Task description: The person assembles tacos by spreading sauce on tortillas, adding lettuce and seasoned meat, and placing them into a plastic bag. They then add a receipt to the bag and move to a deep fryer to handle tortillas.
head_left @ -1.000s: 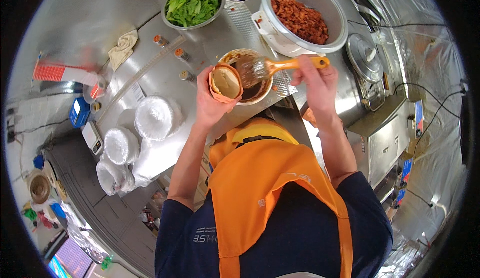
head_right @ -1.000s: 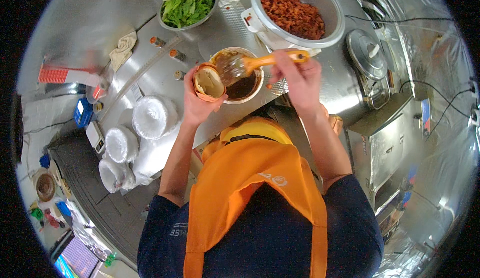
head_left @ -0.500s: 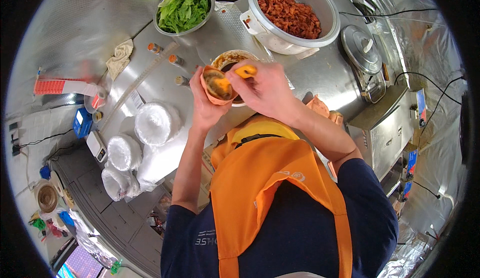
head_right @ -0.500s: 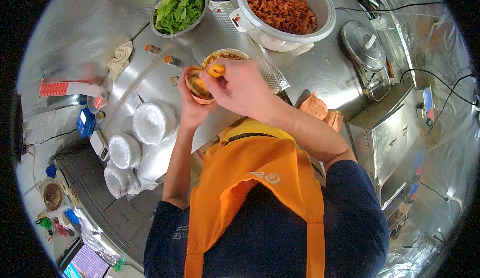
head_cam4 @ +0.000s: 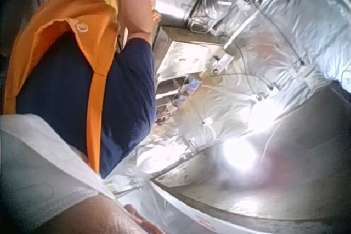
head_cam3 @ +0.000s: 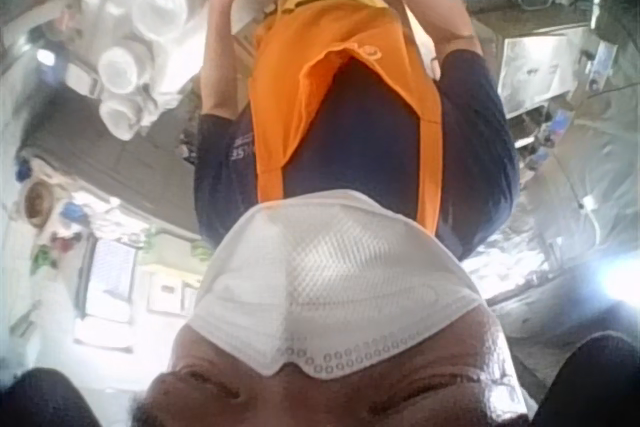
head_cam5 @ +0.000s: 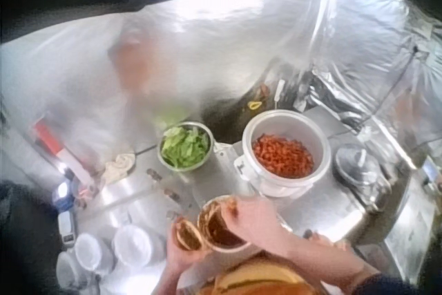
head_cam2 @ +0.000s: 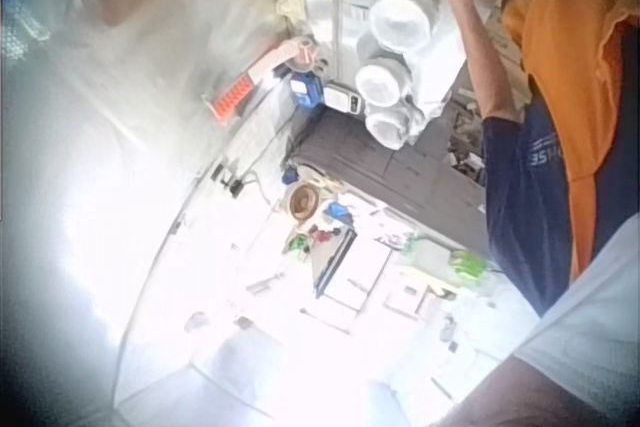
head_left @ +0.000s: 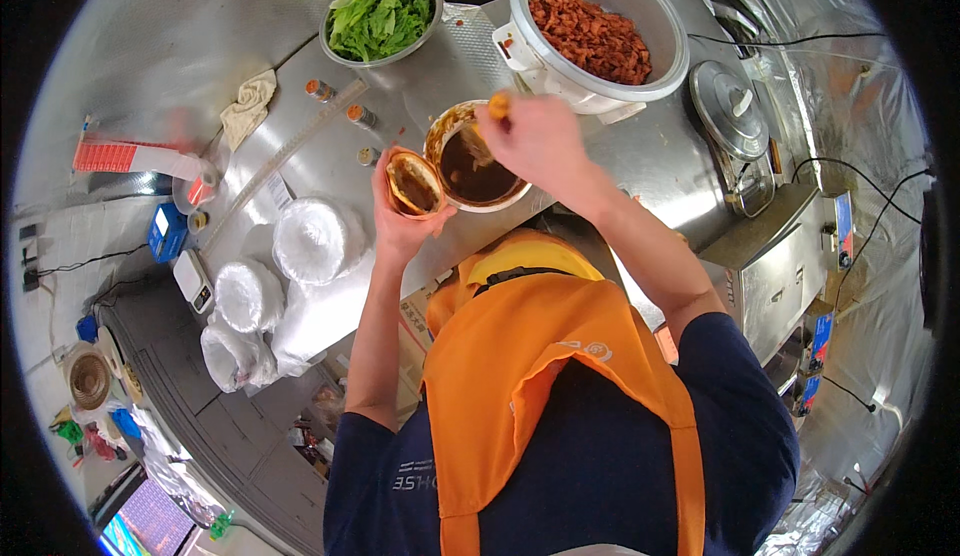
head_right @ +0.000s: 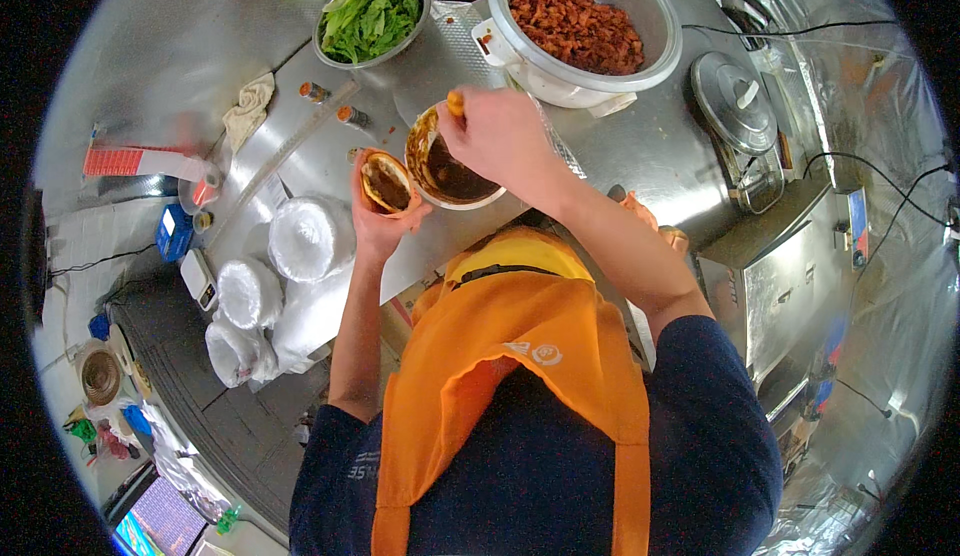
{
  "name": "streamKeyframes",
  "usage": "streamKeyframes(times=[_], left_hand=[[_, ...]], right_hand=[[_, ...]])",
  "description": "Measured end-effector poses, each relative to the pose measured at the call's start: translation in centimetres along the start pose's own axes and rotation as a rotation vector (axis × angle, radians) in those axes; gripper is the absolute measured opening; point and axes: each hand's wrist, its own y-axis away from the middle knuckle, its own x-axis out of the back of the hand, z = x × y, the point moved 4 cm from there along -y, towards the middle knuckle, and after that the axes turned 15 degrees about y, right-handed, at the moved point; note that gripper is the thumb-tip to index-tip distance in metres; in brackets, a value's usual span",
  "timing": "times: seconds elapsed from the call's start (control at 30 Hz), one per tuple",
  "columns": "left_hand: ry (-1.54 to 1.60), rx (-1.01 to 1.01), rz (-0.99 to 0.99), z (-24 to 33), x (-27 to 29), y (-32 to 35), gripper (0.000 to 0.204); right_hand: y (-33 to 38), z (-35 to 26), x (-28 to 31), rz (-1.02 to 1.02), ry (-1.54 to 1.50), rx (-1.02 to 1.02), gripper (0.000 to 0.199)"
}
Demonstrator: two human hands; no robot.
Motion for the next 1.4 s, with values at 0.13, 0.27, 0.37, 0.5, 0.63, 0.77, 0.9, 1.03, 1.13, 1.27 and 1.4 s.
streamKeyframes(times=[0.13,0.27,0.37,0.5,0.63,0.77,0.9,1.03,1.13,1.27,1.4], left_hand=[[-0.06,0.023,0.008,-1.1,0.2,0.8,0.117],[-0.156,-0.078,0.038,-3.2,2.0,1.6,0.119],[-0.096,-0.06,0.071,-2.5,1.6,1.8,0.12],[-0.221,-0.156,0.083,0.1,0.8,1.3,0.121],[-0.202,-0.034,0.086,0.2,0.2,-0.4,0.118],[-0.446,-0.234,-0.022,1.8,-2.7,-2.5,0.116],[-0.43,-0.274,-0.037,1.8,-3.6,-3.1,0.114],[-0.498,-0.301,-0.036,2.0,-3.6,-2.9,0.112],[-0.399,-0.21,-0.042,1.8,-3.6,-2.5,0.11],[-0.436,-0.159,-0.007,2.6,-3.2,-2.3,0.106],[-0.022,0.079,0.132,1.7,-1.3,-1.1,0.104]], right_hand=[[3.0,2.4,-14.5,-0.471,0.088,-0.028,0.036],[2.1,3.6,-17.5,-0.45,-0.388,-0.354,0.047],[1.6,5.3,-15.7,-0.368,-0.925,-0.653,0.039],[1.4,7.2,-8.4,-0.223,-1.042,-0.689,0.03],[2.1,6.1,-1.5,-0.102,-1.129,-0.519,0.026],[3.2,1.6,-0.3,-0.169,-0.923,-0.31,0.028],[3.0,-0.1,0.8,-0.144,-0.936,-0.259,0.019],[2.4,-0.7,2.7,0.048,-0.476,-0.057,0.024],[2.2,-1.8,1.8,0.127,-0.467,0.048,0.016],[2.3,-1.7,1.7,0.148,-0.551,-0.071,0.024],[2.2,3.8,-1.3,0.108,-0.457,-0.349,0.039]])
